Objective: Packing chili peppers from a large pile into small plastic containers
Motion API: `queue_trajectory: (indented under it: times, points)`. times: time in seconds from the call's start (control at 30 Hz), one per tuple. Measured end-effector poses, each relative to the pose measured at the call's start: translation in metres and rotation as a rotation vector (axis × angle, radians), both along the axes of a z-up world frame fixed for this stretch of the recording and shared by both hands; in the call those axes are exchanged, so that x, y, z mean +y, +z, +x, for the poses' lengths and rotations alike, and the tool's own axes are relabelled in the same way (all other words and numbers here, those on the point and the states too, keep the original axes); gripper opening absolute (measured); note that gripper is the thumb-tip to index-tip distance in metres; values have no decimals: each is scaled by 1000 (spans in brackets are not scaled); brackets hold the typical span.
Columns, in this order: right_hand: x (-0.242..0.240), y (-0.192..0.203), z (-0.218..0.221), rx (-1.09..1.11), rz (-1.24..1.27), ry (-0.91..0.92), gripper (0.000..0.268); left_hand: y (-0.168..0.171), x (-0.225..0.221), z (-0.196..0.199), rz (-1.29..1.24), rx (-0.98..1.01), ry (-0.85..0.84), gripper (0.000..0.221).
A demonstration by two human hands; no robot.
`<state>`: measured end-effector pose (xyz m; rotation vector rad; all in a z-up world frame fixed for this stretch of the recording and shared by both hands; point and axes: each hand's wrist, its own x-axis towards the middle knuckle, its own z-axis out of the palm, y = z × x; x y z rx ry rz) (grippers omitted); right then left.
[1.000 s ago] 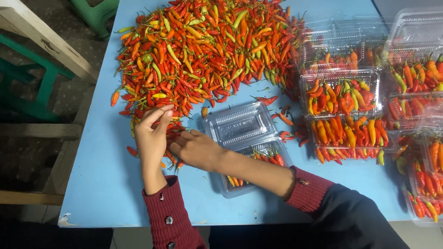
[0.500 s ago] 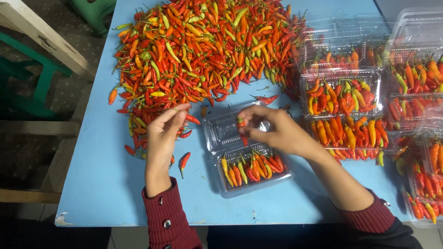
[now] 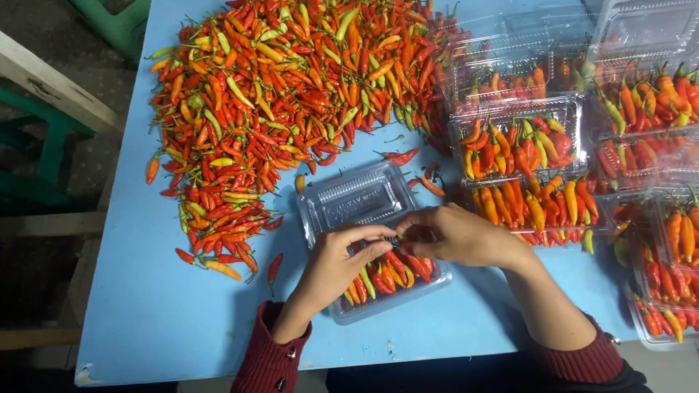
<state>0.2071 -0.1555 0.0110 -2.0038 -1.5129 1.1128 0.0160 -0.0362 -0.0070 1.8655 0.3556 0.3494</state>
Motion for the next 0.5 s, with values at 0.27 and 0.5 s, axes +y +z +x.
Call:
queue_trajectory:
  times: [0.27,0.5]
  points:
    - [6,-20,4,-70,-50,-69,34,-32,1,5,213,159,0,28]
    - [10,-29,3,-110,-82,-86,31,-29,-2,8,299,152,-8,31]
